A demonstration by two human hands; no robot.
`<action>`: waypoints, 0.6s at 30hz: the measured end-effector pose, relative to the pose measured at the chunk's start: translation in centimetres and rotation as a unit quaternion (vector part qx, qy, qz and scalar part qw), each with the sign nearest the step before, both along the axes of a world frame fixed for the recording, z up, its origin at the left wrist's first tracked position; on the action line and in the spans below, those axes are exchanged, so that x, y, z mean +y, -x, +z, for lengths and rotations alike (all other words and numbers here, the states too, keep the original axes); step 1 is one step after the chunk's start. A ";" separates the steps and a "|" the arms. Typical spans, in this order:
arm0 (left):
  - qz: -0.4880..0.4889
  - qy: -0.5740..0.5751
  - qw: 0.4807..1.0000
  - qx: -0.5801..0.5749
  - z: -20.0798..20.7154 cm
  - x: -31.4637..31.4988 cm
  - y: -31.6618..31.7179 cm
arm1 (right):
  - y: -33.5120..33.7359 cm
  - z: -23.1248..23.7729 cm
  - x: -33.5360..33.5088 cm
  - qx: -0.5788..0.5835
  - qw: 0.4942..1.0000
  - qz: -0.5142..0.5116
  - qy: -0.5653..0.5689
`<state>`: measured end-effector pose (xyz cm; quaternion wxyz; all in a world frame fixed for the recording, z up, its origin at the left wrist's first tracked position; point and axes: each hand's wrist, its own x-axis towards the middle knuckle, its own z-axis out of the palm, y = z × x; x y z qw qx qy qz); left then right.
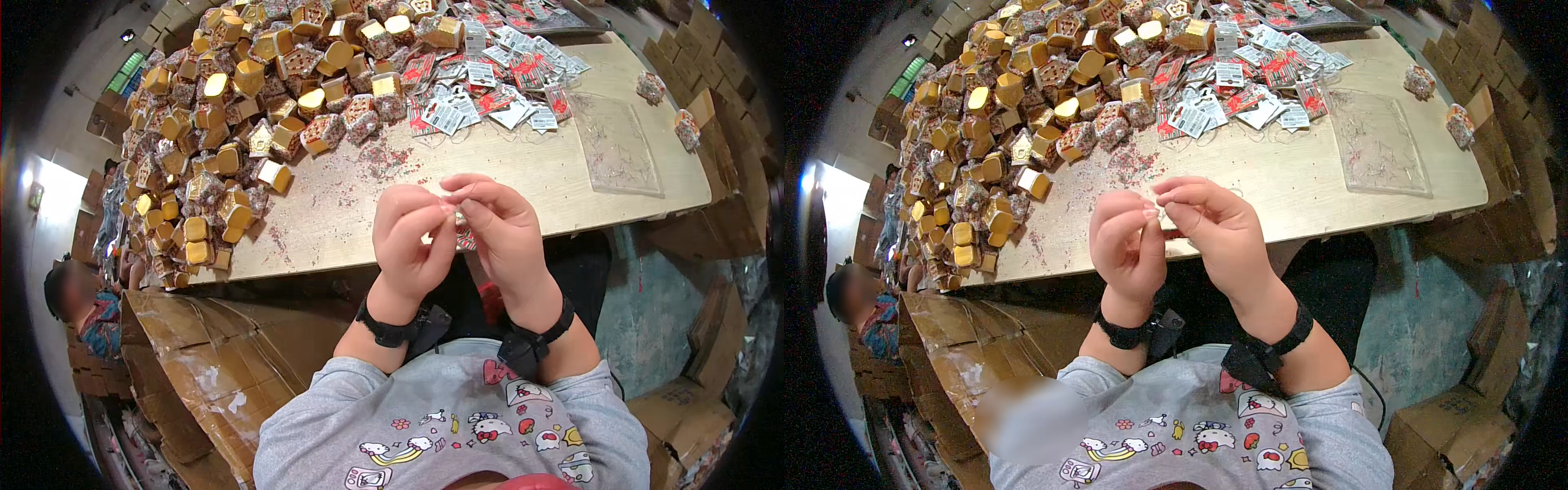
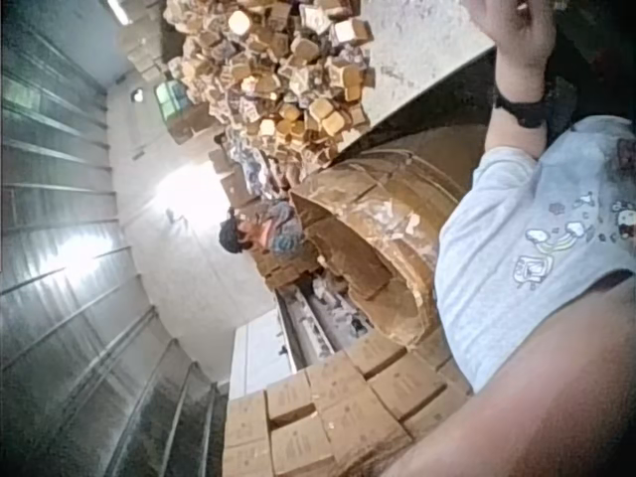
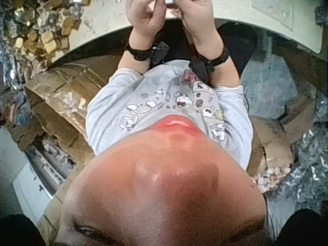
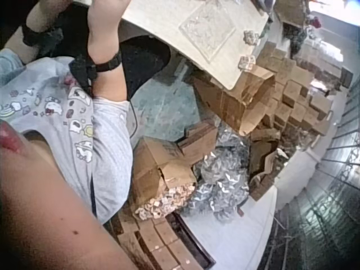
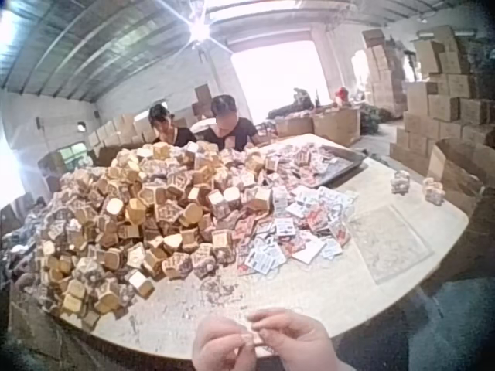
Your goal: Applying small red labels to gold hexagonal gift boxes.
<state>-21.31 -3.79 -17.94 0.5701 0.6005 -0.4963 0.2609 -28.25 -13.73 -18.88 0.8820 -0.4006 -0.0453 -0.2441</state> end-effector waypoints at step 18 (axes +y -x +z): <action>-0.225 -0.003 0.939 0.259 -0.2 0.3 0.2 | 1.7 1.8 0.0 0.057 0.956 -0.099 0.272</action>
